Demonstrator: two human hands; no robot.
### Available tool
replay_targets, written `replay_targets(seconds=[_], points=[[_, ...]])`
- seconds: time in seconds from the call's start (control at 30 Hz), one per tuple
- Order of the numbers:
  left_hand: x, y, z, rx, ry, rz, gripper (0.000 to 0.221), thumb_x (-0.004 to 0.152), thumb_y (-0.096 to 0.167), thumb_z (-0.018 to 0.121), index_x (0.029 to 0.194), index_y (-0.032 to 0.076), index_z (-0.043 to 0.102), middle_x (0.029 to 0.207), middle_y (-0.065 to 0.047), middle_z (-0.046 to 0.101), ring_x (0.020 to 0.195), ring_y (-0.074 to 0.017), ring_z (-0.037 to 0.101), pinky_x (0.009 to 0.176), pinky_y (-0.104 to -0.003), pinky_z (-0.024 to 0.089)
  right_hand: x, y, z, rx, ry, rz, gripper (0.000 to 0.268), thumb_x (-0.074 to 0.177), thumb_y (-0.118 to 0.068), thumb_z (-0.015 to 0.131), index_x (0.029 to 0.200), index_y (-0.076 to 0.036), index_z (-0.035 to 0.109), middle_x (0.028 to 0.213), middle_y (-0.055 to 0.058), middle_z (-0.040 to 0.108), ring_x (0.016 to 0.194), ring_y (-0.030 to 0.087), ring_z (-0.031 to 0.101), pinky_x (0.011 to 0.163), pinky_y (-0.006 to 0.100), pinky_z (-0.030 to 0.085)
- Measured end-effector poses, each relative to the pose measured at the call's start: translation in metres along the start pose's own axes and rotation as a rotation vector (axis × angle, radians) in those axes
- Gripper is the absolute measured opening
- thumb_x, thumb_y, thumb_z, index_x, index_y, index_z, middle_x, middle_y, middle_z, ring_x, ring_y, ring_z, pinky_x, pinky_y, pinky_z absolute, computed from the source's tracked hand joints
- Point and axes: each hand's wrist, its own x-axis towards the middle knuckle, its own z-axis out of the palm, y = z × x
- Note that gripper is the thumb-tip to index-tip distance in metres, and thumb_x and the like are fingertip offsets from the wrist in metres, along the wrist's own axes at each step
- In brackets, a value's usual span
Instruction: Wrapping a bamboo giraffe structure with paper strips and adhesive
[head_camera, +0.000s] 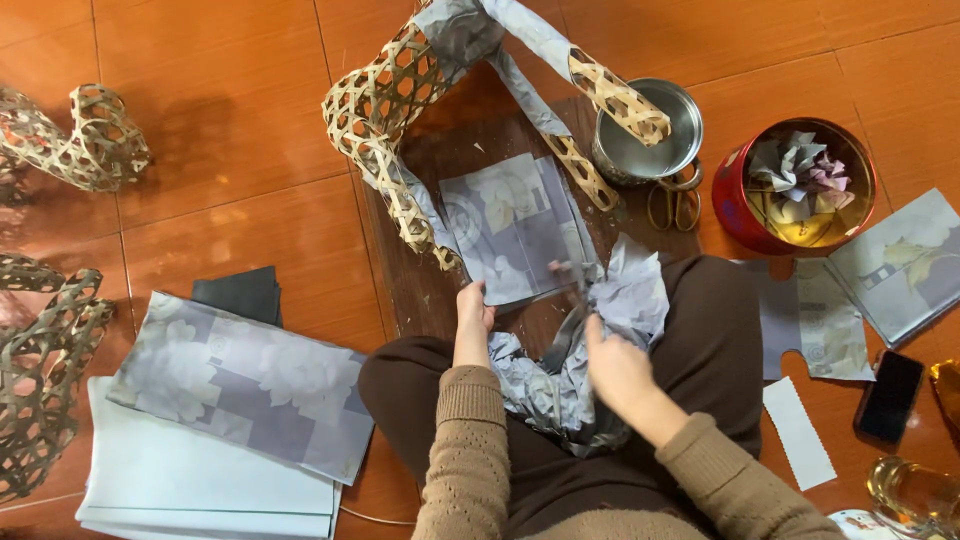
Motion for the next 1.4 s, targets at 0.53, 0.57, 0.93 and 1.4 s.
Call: replay_targets(seconds=[0.53,0.57,0.93,1.4], points=[[-0.007,0.004,0.008,0.035,0.038,0.062,0.053,0.082,0.002,0.063,0.131,-0.010,0.047,0.121,-0.033,0.056,0.109,-0.0467,0.060,0.083,-0.065,0.052,0.166,-0.116,-0.026,0.188,0.331,-0.195,0.053,0.088,-0.007,0.045,0.141,-0.007,0.046,0.073,0.017,0.063,0.063,0.034,0.071,0.057,0.050,0.057],[-0.013,0.007,0.008,0.031,0.047,0.055,0.053,0.082,0.002,0.064,0.131,-0.011,0.047,0.120,-0.034,0.056,0.108,-0.0471,0.060,0.083,-0.064,0.052,0.166,-0.116,-0.030,0.289,0.172,-0.179,0.054,0.091,-0.008,0.040,0.145,-0.011,0.041,0.079,0.020,0.066,0.072,0.037,0.072,0.063,0.053,0.057],[-0.010,0.001,0.004,0.035,0.031,0.056,0.052,0.083,0.003,0.062,0.132,-0.008,0.047,0.125,-0.034,0.052,0.114,-0.0495,0.055,0.085,-0.067,0.049,0.142,0.016,-0.080,0.437,0.046,0.188,0.049,0.098,-0.017,0.040,0.147,-0.022,0.039,0.084,0.028,0.071,0.088,0.043,0.072,0.073,0.055,0.056],[-0.024,0.000,0.002,0.111,0.012,0.090,0.050,0.087,0.009,0.063,0.132,-0.007,0.047,0.130,-0.029,0.048,0.121,-0.0433,0.051,0.088,-0.066,0.046,0.154,-0.050,-0.053,0.317,-0.044,-0.041,0.049,0.098,-0.014,0.035,0.146,-0.015,0.031,0.089,0.027,0.070,0.089,0.042,0.071,0.077,0.057,0.057]])
